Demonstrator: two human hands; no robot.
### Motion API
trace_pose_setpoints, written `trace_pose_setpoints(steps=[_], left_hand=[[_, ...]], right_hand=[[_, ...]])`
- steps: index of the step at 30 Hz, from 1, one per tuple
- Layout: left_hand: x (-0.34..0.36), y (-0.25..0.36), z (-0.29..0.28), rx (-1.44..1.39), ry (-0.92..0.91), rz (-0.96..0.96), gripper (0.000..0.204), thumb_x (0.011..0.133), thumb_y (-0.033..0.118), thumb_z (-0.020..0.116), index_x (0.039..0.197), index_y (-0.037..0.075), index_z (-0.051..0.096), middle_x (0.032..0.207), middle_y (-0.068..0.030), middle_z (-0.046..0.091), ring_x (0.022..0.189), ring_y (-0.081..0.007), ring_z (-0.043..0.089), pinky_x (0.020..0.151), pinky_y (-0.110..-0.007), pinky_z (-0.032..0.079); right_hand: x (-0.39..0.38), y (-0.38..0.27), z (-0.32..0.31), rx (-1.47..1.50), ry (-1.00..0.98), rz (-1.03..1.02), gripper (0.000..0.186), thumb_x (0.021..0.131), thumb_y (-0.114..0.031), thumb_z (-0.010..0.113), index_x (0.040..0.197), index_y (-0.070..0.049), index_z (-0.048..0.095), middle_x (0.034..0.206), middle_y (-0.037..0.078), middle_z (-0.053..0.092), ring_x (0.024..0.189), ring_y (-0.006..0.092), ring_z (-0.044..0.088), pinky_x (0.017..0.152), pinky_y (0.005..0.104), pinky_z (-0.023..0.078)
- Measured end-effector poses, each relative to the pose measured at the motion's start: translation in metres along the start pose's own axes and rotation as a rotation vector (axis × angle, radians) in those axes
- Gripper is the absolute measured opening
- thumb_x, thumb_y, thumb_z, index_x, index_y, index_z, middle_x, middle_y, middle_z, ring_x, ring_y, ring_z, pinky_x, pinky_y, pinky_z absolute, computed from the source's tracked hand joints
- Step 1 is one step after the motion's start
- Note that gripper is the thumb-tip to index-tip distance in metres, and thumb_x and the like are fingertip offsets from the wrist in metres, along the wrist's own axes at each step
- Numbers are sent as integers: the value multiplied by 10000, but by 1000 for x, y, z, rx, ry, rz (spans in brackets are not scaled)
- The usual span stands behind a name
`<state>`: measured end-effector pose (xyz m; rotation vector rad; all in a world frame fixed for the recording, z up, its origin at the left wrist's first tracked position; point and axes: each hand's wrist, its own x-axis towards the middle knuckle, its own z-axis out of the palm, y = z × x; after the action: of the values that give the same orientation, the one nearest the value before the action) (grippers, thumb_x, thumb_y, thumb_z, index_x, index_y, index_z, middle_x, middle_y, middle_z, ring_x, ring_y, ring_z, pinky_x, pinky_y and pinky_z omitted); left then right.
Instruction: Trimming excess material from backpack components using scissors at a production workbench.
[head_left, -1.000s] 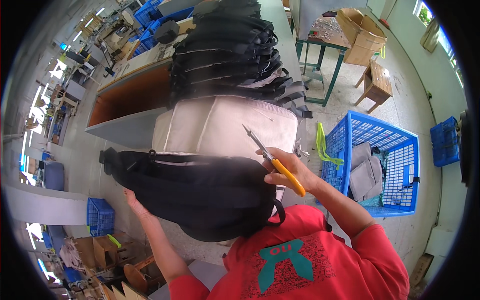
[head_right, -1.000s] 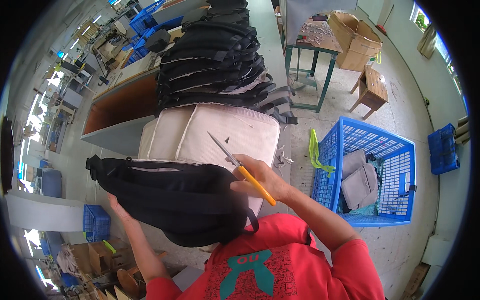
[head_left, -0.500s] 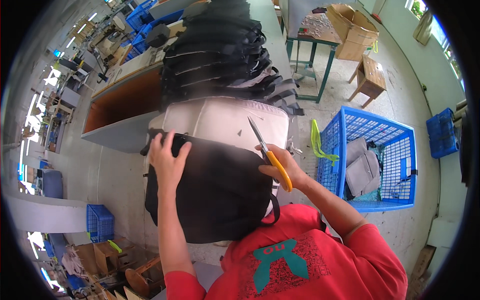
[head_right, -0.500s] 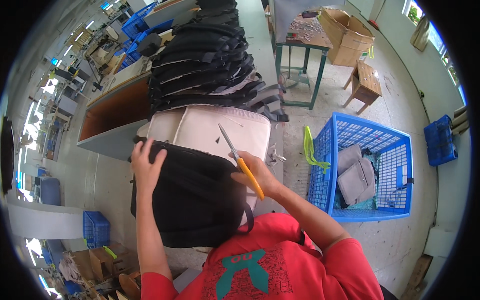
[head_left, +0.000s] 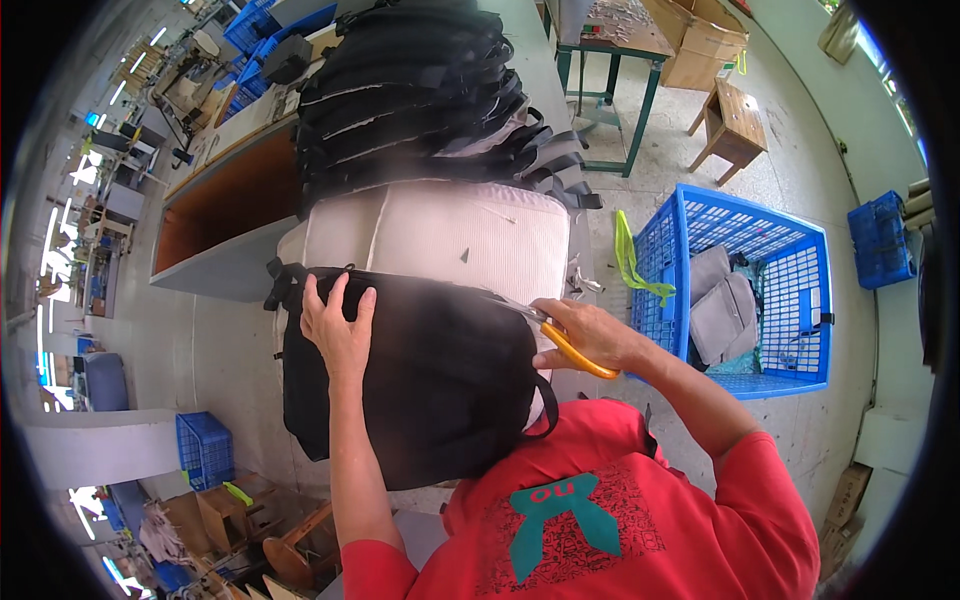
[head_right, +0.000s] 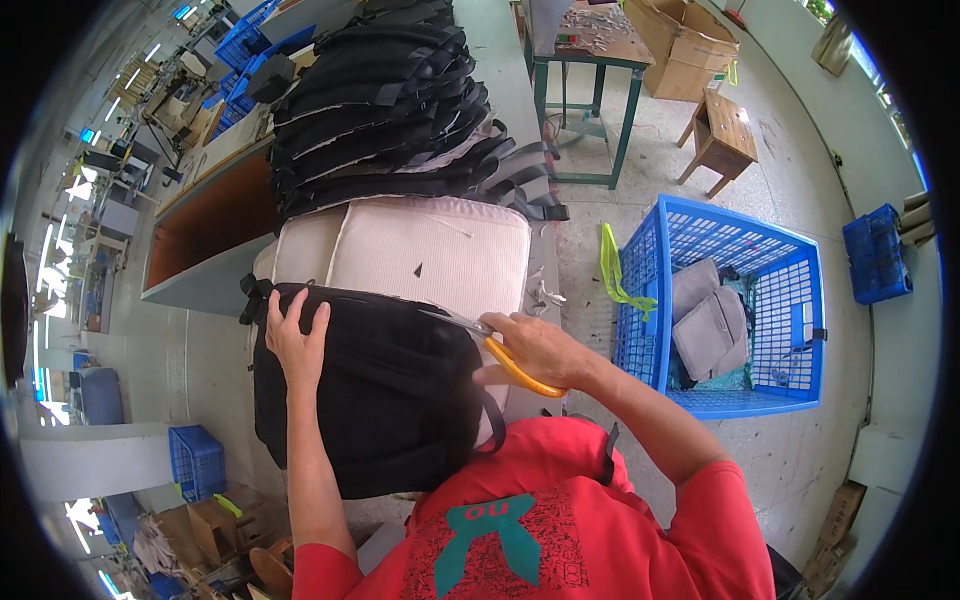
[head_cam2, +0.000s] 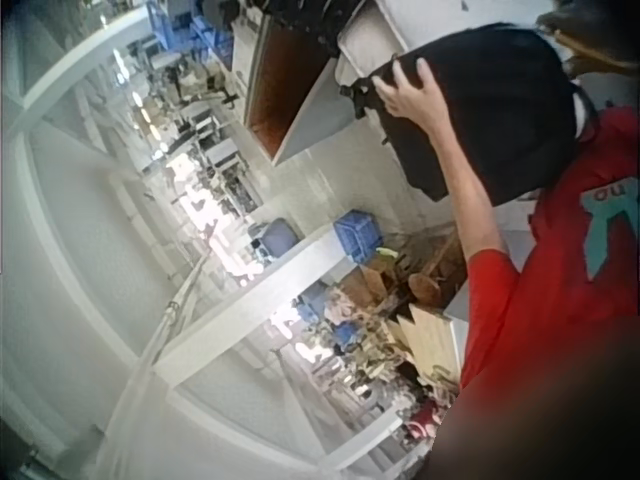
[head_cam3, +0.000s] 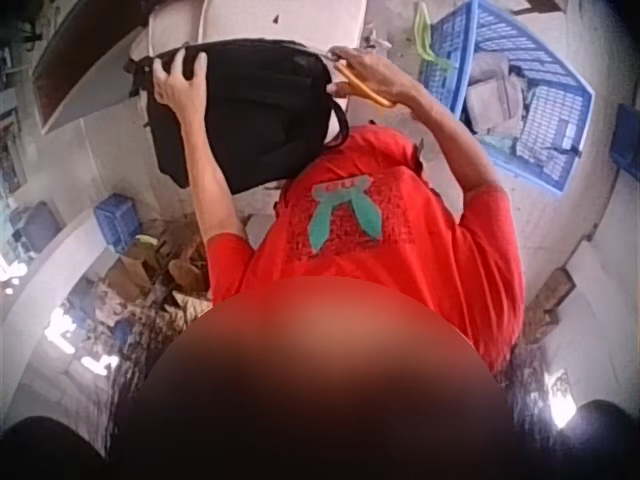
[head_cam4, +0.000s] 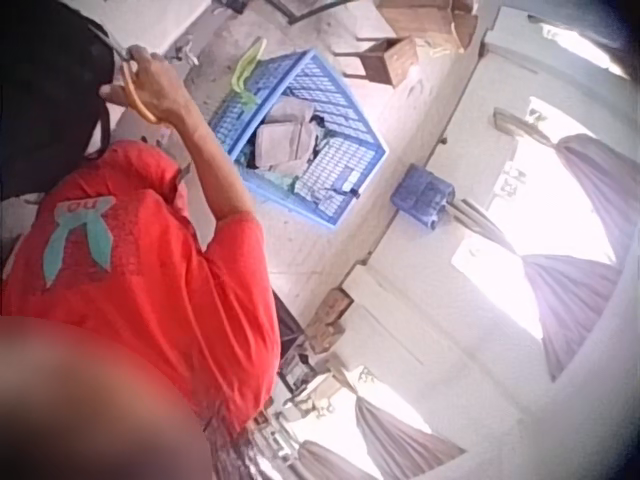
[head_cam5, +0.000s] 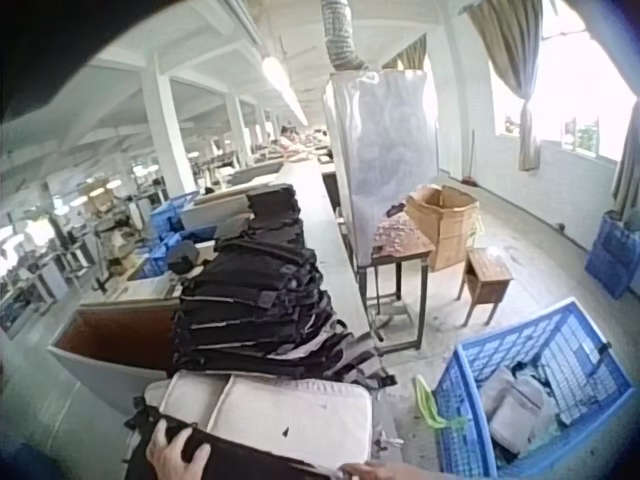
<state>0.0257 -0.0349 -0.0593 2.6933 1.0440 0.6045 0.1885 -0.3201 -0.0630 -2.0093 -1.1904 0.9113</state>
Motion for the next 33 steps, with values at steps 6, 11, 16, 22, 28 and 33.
trace_pose_setpoints(steps=[6,11,16,22,28,33], left_hand=[[-3,-4,3,-4,32,-7,480,795,444,602,1131,102,598,1362,-200,327,1256,-330,316,1025,-493,180],[-3,-5,4,-9,42,-10,488,790,457,604,1126,104,600,1367,-191,323,1260,-324,312,1024,-500,177],[-3,-5,4,-31,39,-21,513,782,481,601,1131,106,599,1374,-189,315,1279,-321,286,1026,-509,164],[-4,-4,1,7,49,-16,471,789,428,621,1120,93,604,1374,-199,326,1255,-353,314,1034,-447,194],[3,-58,-12,-164,355,-207,448,831,350,598,1120,11,558,1287,-285,388,1205,-389,376,996,-431,302],[5,-112,-27,-272,134,-627,563,809,440,606,1089,-47,564,1126,-245,547,1004,-310,553,874,-365,419]], right_hand=[[8,-2,-6,-9,-51,-5,674,753,-521,632,1134,17,488,885,239,611,862,370,599,781,423,459],[10,-5,-9,7,-30,-30,587,774,-478,634,1050,31,536,751,234,622,739,368,626,707,418,483],[8,-3,-4,-6,60,-56,470,786,-395,654,979,22,560,629,210,594,597,364,616,588,399,487],[6,3,10,-9,116,-44,390,788,-338,665,956,-2,560,628,216,571,592,367,600,564,388,469],[4,9,2,217,206,9,441,789,-335,661,1032,15,545,704,172,585,677,291,619,603,360,462],[11,6,-1,54,97,-7,786,737,-615,584,1185,18,454,911,224,564,872,350,573,779,408,448]])
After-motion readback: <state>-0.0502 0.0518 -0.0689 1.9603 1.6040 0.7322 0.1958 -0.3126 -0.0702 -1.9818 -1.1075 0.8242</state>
